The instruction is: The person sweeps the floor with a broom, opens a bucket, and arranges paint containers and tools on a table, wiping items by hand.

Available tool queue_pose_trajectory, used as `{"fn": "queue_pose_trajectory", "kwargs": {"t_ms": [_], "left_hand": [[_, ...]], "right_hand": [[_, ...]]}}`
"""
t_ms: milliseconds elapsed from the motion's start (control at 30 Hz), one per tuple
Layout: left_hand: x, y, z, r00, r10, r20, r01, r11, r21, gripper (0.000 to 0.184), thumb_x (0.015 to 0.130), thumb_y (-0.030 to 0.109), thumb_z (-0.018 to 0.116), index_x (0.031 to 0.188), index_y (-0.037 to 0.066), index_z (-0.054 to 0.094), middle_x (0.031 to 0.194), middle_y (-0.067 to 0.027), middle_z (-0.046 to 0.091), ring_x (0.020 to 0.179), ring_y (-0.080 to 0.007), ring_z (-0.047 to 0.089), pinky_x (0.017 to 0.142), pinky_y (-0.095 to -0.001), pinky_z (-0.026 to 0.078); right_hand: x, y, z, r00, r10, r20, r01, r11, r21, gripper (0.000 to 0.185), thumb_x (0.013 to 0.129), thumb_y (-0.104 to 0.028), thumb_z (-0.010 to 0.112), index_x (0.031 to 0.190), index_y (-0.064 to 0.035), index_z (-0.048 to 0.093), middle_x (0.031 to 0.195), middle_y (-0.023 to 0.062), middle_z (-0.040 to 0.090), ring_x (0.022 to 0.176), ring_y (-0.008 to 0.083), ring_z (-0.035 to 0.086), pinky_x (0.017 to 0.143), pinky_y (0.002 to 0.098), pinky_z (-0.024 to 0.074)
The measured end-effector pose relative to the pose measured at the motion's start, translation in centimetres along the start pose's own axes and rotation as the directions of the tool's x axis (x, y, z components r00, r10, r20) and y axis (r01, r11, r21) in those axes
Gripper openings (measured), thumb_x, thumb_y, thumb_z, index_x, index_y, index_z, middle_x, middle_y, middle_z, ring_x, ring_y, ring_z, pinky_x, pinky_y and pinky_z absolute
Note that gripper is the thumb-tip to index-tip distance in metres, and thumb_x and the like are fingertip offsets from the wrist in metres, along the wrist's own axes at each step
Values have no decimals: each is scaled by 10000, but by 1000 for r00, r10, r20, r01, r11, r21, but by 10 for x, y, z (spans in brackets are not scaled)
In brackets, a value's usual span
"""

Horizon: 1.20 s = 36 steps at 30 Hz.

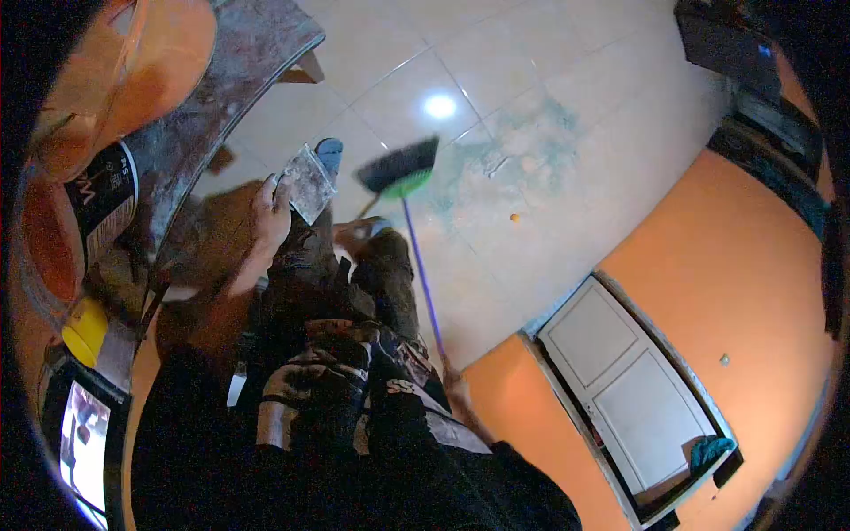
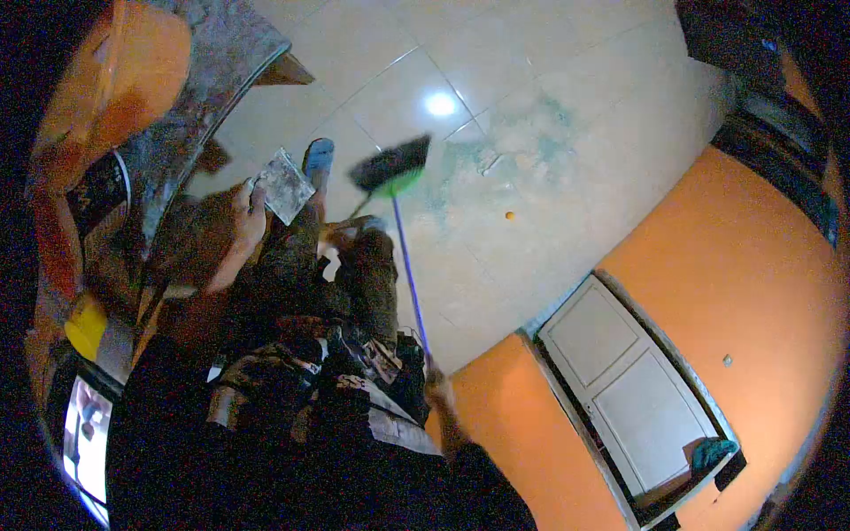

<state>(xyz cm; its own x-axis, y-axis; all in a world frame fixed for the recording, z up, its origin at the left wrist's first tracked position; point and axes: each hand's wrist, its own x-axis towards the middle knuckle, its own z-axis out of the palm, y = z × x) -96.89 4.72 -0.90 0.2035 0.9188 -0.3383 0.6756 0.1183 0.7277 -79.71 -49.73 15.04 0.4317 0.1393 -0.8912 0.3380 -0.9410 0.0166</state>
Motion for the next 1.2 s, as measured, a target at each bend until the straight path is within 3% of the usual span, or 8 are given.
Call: {"fn": "queue_pose_trajectory", "kwargs": {"t_ms": [333,433,767,833,867,967,1133,1200], "left_hand": [[24,1,8,996,52,79,-50,999,-20,477,992,379,466,1189,-47,550,1121,-253,598,1073,-396,549,919,-446,421],[24,-17,-6,990,-9,143,6,1000,18,487,995,387,451,1189,-49,549,1166,-256,582,1086,-397,543,921,-448,418],[-46,1,-79,864,-476,-163,502,802,323,617,962,521,422,1301,15,522,1301,-256,522,1186,-401,494,1025,-458,347],[-79,-28,-76,966,-84,-244,174,911,375,484,989,382,428,1312,35,525,1300,-245,524,1191,-406,487,1012,-451,363],[-91,-16,-79,968,151,-203,-27,859,511,456,991,348,426,1309,38,530,1292,-247,529,1191,-404,488,1010,-451,364],[-145,1,-54,891,-347,-292,181,862,-474,348,962,173,461,1258,25,568,1213,-235,568,1147,-382,512,979,-447,386],[-249,-7,19,862,-233,-450,303,949,90,308,985,161,450,1183,-20,601,1152,-190,618,1075,-292,559,944,-407,420],[-275,28,5,845,-397,-358,293,904,-311,338,993,202,433,1159,-33,610,1131,-168,634,1049,-263,575,931,-394,434]], "right_hand": [[-105,-9,-31,991,-5,-133,63,899,433,454,982,-209,419,1409,-55,405,1307,196,537,1130,288,548,923,375,439],[-46,-65,-65,963,-90,-253,204,858,471,439,979,-179,464,1375,10,452,1394,186,478,1254,204,484,1035,308,383],[303,-291,-284,622,-554,-554,697,714,69,371,972,-275,419,1257,-81,557,1037,275,618,955,482,582,798,505,492],[320,-285,-300,784,-485,-389,580,794,180,389,964,-275,481,1253,-29,566,1095,286,612,1068,397,598,879,404,473],[346,-255,-289,686,-576,-445,669,740,74,391,966,-287,471,1250,-39,573,1096,288,611,1069,402,595,887,414,467],[344,-93,-230,519,-789,-329,697,613,-371,429,989,-330,410,1265,-28,540,1186,269,582,1116,412,559,933,452,445],[160,144,-234,948,-317,23,313,944,108,378,976,-231,418,1325,-129,521,1220,232,579,1108,377,578,909,440,474],[124,220,-244,951,-304,54,304,953,2,379,968,-228,431,1320,-133,536,1290,220,538,1160,339,551,936,409,466]]}}
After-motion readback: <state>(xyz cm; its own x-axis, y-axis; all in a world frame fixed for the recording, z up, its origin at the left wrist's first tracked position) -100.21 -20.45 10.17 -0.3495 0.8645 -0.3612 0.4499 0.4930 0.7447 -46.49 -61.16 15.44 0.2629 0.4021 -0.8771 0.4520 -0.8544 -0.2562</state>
